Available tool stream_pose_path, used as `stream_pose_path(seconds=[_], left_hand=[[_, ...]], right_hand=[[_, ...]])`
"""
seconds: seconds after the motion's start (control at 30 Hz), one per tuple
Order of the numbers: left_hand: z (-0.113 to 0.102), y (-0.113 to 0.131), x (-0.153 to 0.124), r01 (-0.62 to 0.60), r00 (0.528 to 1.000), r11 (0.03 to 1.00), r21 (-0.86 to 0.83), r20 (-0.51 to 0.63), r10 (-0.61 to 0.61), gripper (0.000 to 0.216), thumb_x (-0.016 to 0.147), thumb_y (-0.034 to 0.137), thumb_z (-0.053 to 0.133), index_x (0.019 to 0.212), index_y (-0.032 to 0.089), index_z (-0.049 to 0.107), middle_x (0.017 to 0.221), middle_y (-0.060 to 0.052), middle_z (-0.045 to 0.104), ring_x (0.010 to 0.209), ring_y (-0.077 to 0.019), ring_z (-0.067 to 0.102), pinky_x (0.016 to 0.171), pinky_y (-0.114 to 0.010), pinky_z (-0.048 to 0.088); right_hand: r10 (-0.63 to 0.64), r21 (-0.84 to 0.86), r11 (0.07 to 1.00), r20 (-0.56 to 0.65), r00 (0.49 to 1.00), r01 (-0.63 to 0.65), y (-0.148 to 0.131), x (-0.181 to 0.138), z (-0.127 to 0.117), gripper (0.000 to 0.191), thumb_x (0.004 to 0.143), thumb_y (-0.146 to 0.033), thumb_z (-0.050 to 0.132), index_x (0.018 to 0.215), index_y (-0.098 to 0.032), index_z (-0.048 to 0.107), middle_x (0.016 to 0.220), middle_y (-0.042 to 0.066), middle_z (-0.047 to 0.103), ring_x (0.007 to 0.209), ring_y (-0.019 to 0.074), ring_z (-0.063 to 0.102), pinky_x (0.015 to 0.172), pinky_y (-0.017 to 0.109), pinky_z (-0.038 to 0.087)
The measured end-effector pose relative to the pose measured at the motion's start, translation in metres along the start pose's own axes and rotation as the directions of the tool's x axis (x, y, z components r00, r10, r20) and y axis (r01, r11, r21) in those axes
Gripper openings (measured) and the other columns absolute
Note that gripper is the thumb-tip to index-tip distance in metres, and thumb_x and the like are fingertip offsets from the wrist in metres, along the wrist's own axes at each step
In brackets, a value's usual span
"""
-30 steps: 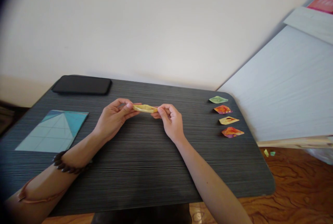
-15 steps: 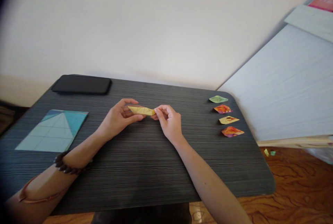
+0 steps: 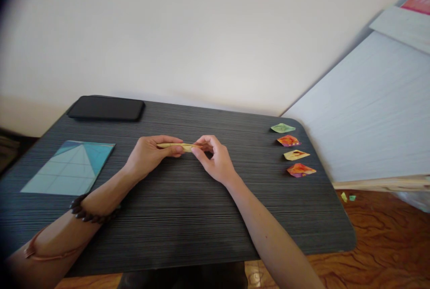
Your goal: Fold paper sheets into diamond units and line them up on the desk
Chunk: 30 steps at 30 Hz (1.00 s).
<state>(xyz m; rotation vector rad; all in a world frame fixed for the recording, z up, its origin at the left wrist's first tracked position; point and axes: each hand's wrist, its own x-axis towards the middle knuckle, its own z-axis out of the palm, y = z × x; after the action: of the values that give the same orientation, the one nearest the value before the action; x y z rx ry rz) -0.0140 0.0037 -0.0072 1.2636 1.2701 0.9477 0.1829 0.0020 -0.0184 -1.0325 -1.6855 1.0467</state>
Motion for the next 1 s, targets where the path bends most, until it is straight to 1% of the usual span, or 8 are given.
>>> stream_pose_path(seconds=[0.17,0.37,0.5,0.6,0.67,0.73,0.87,1.0], left_hand=[[0.001,0.000,-0.001,0.025,0.994,1.000,-0.013,0.107,-0.024,0.034,0.070,0.039,0.071,0.096,0.016,0.070,0.079,-0.005,0.074,0.073,-0.0178,0.069,0.074,-0.029,0.055],[-0.003,0.005,0.002,0.066,0.975,0.994,-0.082,0.215,-0.046,0.038,0.074,0.037,0.068,0.103,0.012,0.066,0.088,-0.008,0.073,0.084,-0.0199,0.069,0.077,-0.030,0.055],[-0.009,0.005,0.004,0.083,0.974,0.995,0.056,0.205,-0.093,0.037,0.073,0.039,0.068,0.098,0.013,0.067,0.076,-0.006,0.073,0.074,-0.0190,0.069,0.071,-0.029,0.054],[-0.013,0.002,0.004,-0.033,0.993,0.951,0.306,0.119,-0.003,0.031,0.074,0.044,0.065,0.089,0.018,0.070,0.067,-0.002,0.070,0.063,-0.0170,0.065,0.062,-0.027,0.049],[-0.014,0.000,0.004,-0.159,0.987,0.865,0.477,0.092,0.131,0.027,0.076,0.045,0.061,0.086,0.022,0.071,0.071,-0.001,0.069,0.066,-0.0170,0.062,0.063,-0.028,0.046],[-0.014,-0.002,0.005,-0.286,0.955,0.745,0.602,0.121,0.269,0.023,0.078,0.043,0.059,0.083,0.024,0.072,0.078,-0.001,0.068,0.075,-0.0182,0.060,0.071,-0.030,0.044],[-0.008,-0.003,0.004,-0.421,0.888,0.583,0.695,0.184,0.422,0.018,0.081,0.033,0.056,0.086,0.023,0.070,0.090,-0.004,0.063,0.089,-0.0204,0.053,0.084,-0.035,0.040],[-0.001,-0.004,0.003,-0.464,0.877,0.561,0.686,0.264,0.402,0.016,0.084,0.029,0.052,0.083,0.022,0.067,0.087,-0.003,0.062,0.086,-0.0193,0.051,0.082,-0.034,0.037]], right_hand=[[0.004,-0.180,0.984,0.021,1.000,0.000,-0.003,0.002,0.000,0.017,0.081,-0.037,0.060,0.085,-0.021,0.062,0.082,0.001,0.066,0.073,0.0143,0.060,0.070,0.029,0.047],[0.101,-0.146,0.984,-0.017,0.995,-0.102,-0.001,0.003,0.000,0.021,0.080,-0.041,0.060,0.086,-0.021,0.062,0.074,0.000,0.064,0.061,0.0120,0.054,0.059,0.026,0.042],[0.113,-0.199,0.974,-0.006,0.994,-0.111,0.001,0.004,-0.006,0.020,0.079,-0.040,0.062,0.087,-0.022,0.062,0.065,-0.003,0.058,0.053,0.0099,0.045,0.053,0.024,0.036],[0.092,-0.259,0.963,0.042,0.995,-0.078,-0.001,0.003,-0.008,0.016,0.081,-0.037,0.060,0.086,-0.023,0.063,0.065,-0.003,0.057,0.051,0.0094,0.042,0.052,0.024,0.034],[0.069,-0.299,0.953,0.073,0.995,-0.044,-0.003,0.003,-0.008,0.014,0.084,-0.035,0.057,0.086,-0.023,0.064,0.069,-0.003,0.059,0.053,0.0097,0.042,0.053,0.024,0.034],[0.053,-0.347,0.938,0.095,0.994,-0.017,-0.005,0.003,-0.007,0.013,0.085,-0.033,0.056,0.087,-0.024,0.064,0.073,-0.002,0.062,0.055,0.0104,0.044,0.056,0.025,0.035],[0.026,-0.464,0.885,0.104,0.994,0.025,-0.008,0.003,-0.004,0.010,0.085,-0.031,0.057,0.086,-0.024,0.064,0.076,-0.001,0.063,0.065,0.0133,0.050,0.065,0.027,0.039],[-0.014,-0.554,0.830,0.095,0.995,0.065,-0.006,0.003,-0.002,0.009,0.084,-0.030,0.059,0.085,-0.023,0.064,0.084,0.002,0.060,0.083,0.0173,0.052,0.079,0.032,0.040]])
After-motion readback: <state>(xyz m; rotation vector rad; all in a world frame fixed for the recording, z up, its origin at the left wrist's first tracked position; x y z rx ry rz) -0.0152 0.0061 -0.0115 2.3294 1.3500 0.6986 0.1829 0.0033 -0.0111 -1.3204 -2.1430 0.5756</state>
